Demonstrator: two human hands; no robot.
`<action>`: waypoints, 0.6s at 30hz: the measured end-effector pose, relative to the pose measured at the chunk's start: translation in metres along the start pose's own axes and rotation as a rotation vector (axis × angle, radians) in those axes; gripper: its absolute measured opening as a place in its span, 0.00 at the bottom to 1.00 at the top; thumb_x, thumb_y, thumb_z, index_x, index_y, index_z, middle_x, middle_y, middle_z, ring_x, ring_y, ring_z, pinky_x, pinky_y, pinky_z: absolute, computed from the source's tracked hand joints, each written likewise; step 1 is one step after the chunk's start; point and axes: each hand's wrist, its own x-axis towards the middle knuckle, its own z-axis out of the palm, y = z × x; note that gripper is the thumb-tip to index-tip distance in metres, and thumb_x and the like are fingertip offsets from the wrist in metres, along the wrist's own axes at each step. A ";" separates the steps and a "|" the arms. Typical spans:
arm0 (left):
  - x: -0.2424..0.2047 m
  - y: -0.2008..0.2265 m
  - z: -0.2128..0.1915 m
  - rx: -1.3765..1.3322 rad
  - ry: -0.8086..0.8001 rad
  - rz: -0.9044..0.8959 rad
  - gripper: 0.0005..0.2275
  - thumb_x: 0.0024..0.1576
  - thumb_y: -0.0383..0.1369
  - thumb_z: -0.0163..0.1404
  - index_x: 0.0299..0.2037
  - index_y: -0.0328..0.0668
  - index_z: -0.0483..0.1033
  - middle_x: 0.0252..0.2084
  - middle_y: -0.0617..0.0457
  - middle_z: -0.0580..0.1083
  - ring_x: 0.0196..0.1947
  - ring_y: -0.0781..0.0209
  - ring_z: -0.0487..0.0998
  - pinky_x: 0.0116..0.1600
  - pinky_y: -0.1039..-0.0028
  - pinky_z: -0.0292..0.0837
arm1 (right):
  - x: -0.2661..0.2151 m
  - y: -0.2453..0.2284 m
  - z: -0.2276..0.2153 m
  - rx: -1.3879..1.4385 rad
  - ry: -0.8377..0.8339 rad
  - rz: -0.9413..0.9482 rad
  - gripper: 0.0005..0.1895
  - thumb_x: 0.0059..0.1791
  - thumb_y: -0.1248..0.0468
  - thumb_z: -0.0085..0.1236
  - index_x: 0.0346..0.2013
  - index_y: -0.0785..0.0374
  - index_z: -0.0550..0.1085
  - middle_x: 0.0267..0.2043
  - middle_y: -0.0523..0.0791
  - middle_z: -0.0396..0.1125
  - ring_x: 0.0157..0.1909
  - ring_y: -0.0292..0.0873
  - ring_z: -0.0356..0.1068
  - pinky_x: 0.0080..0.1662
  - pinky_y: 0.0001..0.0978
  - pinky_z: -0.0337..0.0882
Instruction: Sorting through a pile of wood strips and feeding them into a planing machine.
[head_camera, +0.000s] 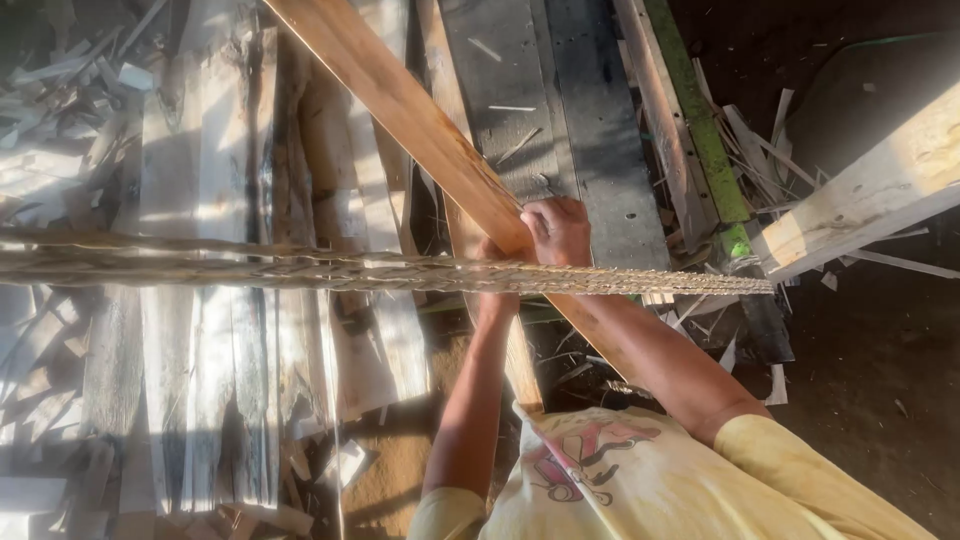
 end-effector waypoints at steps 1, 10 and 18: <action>0.001 0.002 -0.005 0.000 0.015 -0.006 0.18 0.60 0.30 0.52 0.60 0.34 0.70 0.51 0.52 0.76 0.50 0.61 0.76 0.55 0.69 0.74 | -0.010 0.002 0.004 0.005 -0.015 0.005 0.05 0.46 0.69 0.67 0.34 0.61 0.78 0.35 0.45 0.75 0.39 0.51 0.74 0.46 0.45 0.73; 0.040 0.047 -0.064 -0.070 0.097 0.057 0.20 0.51 0.18 0.56 0.55 0.36 0.70 0.46 0.45 0.77 0.46 0.54 0.82 0.44 0.65 0.88 | -0.086 0.037 -0.108 0.424 -0.341 0.042 0.08 0.54 0.73 0.55 0.47 0.68 0.68 0.42 0.50 0.68 0.40 0.42 0.71 0.44 0.33 0.74; 0.011 0.117 -0.039 0.103 0.547 -0.011 0.28 0.54 0.16 0.50 0.65 0.44 0.59 0.53 0.35 0.74 0.44 0.47 0.84 0.41 0.64 0.85 | -0.256 0.157 -0.235 0.173 -0.422 0.289 0.09 0.56 0.64 0.52 0.47 0.64 0.75 0.46 0.49 0.72 0.48 0.49 0.73 0.48 0.37 0.73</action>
